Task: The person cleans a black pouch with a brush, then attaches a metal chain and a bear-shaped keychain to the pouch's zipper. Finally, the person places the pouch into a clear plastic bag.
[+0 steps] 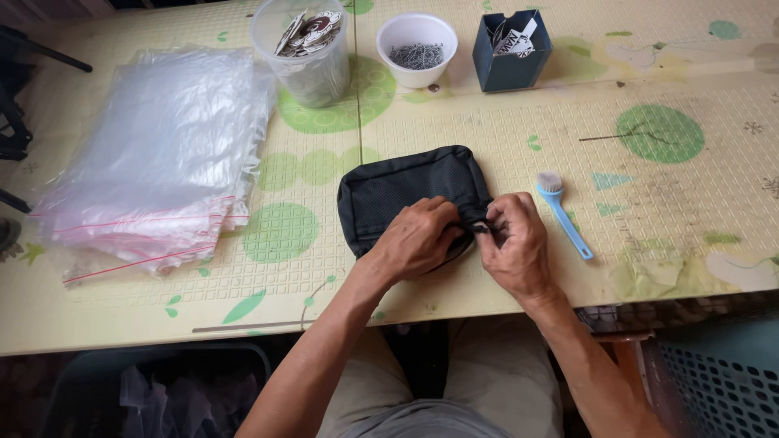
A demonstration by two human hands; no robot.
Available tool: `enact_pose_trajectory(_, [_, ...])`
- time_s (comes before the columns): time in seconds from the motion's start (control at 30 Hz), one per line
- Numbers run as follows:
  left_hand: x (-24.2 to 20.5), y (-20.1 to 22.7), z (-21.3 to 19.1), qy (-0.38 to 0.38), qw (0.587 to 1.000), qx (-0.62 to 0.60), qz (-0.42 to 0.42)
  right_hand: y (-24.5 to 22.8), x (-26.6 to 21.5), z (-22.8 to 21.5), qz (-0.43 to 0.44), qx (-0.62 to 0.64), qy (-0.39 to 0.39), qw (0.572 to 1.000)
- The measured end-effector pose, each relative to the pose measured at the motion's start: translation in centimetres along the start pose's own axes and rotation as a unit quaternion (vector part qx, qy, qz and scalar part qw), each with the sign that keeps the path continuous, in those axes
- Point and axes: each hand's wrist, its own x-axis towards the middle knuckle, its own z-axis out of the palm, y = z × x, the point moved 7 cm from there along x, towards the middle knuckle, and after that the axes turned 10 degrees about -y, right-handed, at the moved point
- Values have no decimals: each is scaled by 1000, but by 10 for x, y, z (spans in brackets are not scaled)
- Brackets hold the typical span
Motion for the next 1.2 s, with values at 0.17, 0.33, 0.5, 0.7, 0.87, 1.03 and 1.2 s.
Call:
enact_pose_trajectory(0.17, [0,-1,-8,9,997,-72,-7,-17,-2,-9,-41,32,-13,999])
enact_pose_trajectory(0.33, [-2,-4,-15,6,990,-136,-25,-27,-11,-1,-85,-15,-13,996])
enact_pose_trajectory(0.5, [-3,0,-20,-1,987,-158,-21,-42,-12,-1,-109,-88,14,990])
enact_pose_trajectory(0.7, [-2,-1,-21,-14,986,-165,-15,-36,-19,1,-129,-133,45,982])
enact_pose_trajectory(0.87, [1,-5,-17,-21,986,-167,-10,-37,-17,0,-126,-152,66,978])
enact_pose_trajectory(1.03, [2,-7,-14,-30,987,-156,-1,-34,-17,1,-113,-182,67,975])
enact_pose_trajectory(1.2, [3,-11,-10,-33,988,-150,11,-21,-12,6,-89,-168,52,980])
